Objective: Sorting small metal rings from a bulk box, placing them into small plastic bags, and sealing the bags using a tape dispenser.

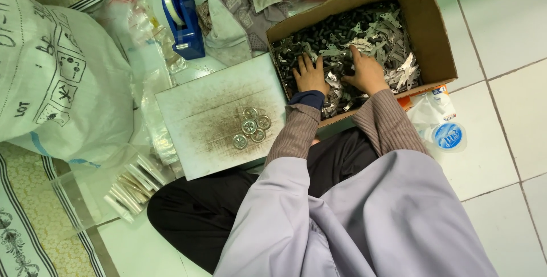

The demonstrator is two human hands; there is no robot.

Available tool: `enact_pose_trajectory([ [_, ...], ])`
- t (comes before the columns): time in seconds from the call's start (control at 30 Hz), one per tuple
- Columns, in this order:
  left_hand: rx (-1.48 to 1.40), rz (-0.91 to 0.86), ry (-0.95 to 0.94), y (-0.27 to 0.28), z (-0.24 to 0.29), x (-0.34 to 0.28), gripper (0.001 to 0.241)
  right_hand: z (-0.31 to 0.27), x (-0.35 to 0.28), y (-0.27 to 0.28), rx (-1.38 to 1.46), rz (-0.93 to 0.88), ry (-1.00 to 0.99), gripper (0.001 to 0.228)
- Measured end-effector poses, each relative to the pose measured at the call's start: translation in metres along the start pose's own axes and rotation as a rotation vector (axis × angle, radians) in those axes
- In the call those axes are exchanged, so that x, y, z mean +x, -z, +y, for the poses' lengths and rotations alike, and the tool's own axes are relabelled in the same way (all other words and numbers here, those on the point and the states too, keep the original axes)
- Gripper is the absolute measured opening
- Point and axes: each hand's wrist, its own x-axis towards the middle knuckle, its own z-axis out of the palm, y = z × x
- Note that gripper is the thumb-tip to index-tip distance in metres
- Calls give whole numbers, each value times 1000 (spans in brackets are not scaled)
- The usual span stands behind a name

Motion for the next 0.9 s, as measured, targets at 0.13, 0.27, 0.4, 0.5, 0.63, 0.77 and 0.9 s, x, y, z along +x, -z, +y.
enact_pose_trajectory([
  [0.13,-3,6,0,0,-1,-1,87,5,4,-2,-15,45,-39,76],
  [0.27,4,16,-11,0,-2,0,88,33,22,-22,94,203,-152,57],
  [0.4,-13,12,-6,-3,-3,2,90,51,15,-15,330,367,-347,44],
  [0.5,-4,-2,5,-1,-2,3,88,79,14,-31,515,457,-390,46],
  [0.63,-6,9,5,2,-1,0,87,103,8,-40,697,486,-425,52],
  [0.77,-13,31,9,-12,-4,10,87,118,-3,-38,1065,529,-388,60],
  [0.9,-53,106,24,-31,-7,23,81,137,-14,-34,1003,599,-338,26],
])
